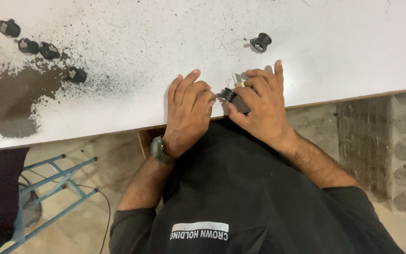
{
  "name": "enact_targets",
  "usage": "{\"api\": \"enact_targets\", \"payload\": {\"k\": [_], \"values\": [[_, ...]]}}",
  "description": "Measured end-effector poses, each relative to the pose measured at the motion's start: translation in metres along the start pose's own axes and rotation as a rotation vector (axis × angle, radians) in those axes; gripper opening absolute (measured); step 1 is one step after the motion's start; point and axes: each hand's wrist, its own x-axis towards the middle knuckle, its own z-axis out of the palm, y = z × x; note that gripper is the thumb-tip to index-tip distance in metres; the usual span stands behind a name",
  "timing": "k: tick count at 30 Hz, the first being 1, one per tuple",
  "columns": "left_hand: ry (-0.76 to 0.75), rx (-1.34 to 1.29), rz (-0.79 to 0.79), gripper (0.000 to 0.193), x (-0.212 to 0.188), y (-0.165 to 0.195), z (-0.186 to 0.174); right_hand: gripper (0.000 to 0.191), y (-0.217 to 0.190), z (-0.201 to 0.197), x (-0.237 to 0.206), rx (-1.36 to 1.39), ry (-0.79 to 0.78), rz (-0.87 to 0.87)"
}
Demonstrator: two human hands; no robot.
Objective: The person sits at a white workbench fitting small black plastic parts into round housings by hand, pressing each part into place and setting the finished assembly aside. They work through the parts one at a time, and completed assemblies accumulate on the bench.
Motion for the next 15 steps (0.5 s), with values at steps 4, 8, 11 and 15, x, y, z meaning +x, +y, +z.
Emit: {"api": "enact_targets", "payload": {"k": [4,8,11,15], "values": [[-0.014,-0.001,0.046,0.014,0.004,0.006,0.005,0.031,0.003,-0.001,-0.001,0.007,0.005,-0.006],[-0.026,0.007,0.078,0.014,0.01,0.012,0.002,0.034,0.003,-0.004,-0.001,0.028,-0.049,-0.036],[-0.017,-0.212,-0.088,0.014,0.016,0.012,-0.006,0.033,0.002,-0.004,0.0,0.04,-0.053,-0.051],[-0.157,-0.432,-0.43,0.008,0.019,0.011,-0.017,0.032,0.001,-0.005,0.002,0.036,-0.035,-0.03]]}}
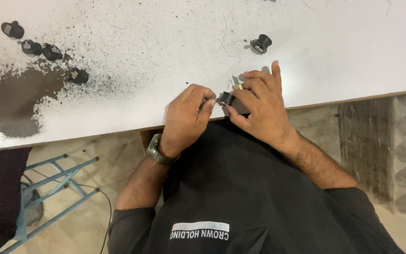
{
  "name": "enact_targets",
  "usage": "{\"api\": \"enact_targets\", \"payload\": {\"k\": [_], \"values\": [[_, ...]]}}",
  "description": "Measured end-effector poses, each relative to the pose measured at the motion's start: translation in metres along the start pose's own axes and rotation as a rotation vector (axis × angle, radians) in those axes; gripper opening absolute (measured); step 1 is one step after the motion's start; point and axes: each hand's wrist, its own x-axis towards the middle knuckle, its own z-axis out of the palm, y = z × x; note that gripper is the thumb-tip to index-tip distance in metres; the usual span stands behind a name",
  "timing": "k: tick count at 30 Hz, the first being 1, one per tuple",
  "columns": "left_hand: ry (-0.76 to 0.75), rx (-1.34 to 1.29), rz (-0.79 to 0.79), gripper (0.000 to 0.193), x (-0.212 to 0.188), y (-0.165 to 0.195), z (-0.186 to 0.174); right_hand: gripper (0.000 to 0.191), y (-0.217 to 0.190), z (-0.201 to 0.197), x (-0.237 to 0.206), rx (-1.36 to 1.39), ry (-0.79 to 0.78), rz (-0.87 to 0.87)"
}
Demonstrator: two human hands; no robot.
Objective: The person sits at a white workbench fitting small black plastic parts into round housings by hand, pressing each part into place and setting the finished assembly aside. They work through the parts one at a time, and completed assemblies accumulate on the bench.
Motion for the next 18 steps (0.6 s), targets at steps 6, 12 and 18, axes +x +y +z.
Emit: {"api": "enact_targets", "payload": {"k": [6,12,18], "values": [[0.06,-0.001,-0.009,0.011,-0.004,-0.004,-0.001,0.032,-0.002,-0.002,-0.002,0.0,0.038,-0.011],[0.111,-0.078,0.045,0.015,-0.009,-0.013,0.013,0.035,-0.013,0.013,-0.018,0.219,0.161,-0.095],[0.169,-0.166,0.109,0.016,-0.013,-0.019,0.018,0.034,-0.02,0.029,-0.021,0.192,0.18,-0.069]]}}
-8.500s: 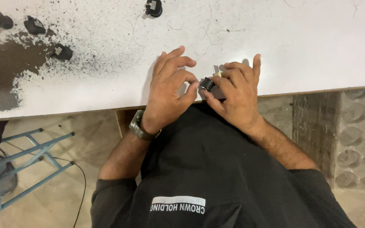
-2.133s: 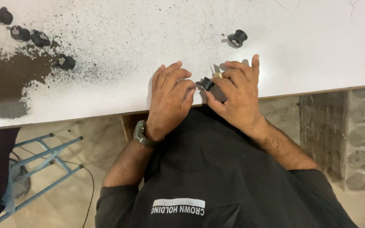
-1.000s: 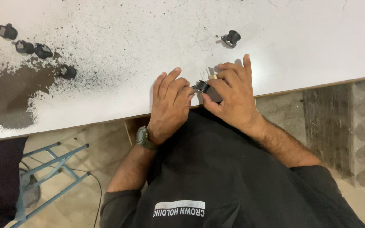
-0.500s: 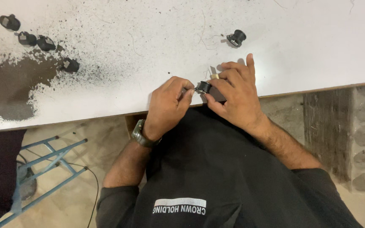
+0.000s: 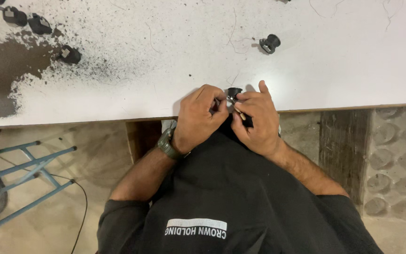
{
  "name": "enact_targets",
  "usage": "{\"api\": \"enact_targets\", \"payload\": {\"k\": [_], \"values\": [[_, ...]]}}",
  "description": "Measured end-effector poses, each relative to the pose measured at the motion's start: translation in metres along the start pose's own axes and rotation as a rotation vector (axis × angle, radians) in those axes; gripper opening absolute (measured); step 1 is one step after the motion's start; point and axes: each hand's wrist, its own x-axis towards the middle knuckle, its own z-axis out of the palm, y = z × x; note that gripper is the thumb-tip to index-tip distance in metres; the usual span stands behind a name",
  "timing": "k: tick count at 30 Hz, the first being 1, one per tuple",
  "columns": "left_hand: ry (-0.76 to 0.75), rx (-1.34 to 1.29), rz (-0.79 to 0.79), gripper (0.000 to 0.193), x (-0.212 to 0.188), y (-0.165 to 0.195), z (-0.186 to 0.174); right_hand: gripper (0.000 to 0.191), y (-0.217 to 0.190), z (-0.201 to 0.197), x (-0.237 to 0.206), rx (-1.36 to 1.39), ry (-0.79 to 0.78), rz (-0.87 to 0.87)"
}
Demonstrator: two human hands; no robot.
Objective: The person sits at a white workbench fitting small black plastic parts into round housings by hand, pressing each part into place and setting the finished assembly aside. They work through the parts one at a time, and completed assemblies accumulate on the bench.
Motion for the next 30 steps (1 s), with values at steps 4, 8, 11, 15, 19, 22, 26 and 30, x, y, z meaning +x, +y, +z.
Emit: {"api": "enact_targets", "payload": {"k": [4,8,11,15,19,22,26,30], "values": [[0.013,-0.021,-0.004,0.016,-0.001,-0.001,-0.001,0.034,-0.004,0.001,0.004,-0.026,-0.012,-0.008],[0.019,0.004,0.01,0.016,-0.003,-0.004,-0.001,0.032,-0.008,0.002,0.007,-0.055,-0.008,-0.022],[0.021,-0.002,0.0,0.015,-0.004,-0.005,0.0,0.033,-0.009,0.002,0.009,-0.054,-0.02,-0.019],[-0.03,-0.068,-0.033,0.018,0.0,0.004,-0.001,0.032,-0.008,-0.007,0.012,-0.068,-0.023,-0.004],[-0.068,0.204,0.144,0.036,0.012,0.018,-0.002,0.029,0.008,-0.039,0.014,-0.082,0.133,0.152],[-0.175,0.48,0.377,0.059,0.032,0.021,0.017,0.02,0.027,-0.071,0.01,-0.119,0.235,0.258],[-0.279,0.641,0.552,0.074,0.094,0.006,0.072,0.013,0.051,-0.094,0.005,-0.133,0.291,0.313],[-0.279,0.697,0.577,0.06,0.2,-0.013,0.125,0.011,0.073,-0.103,0.005,-0.13,0.346,0.345]]}}
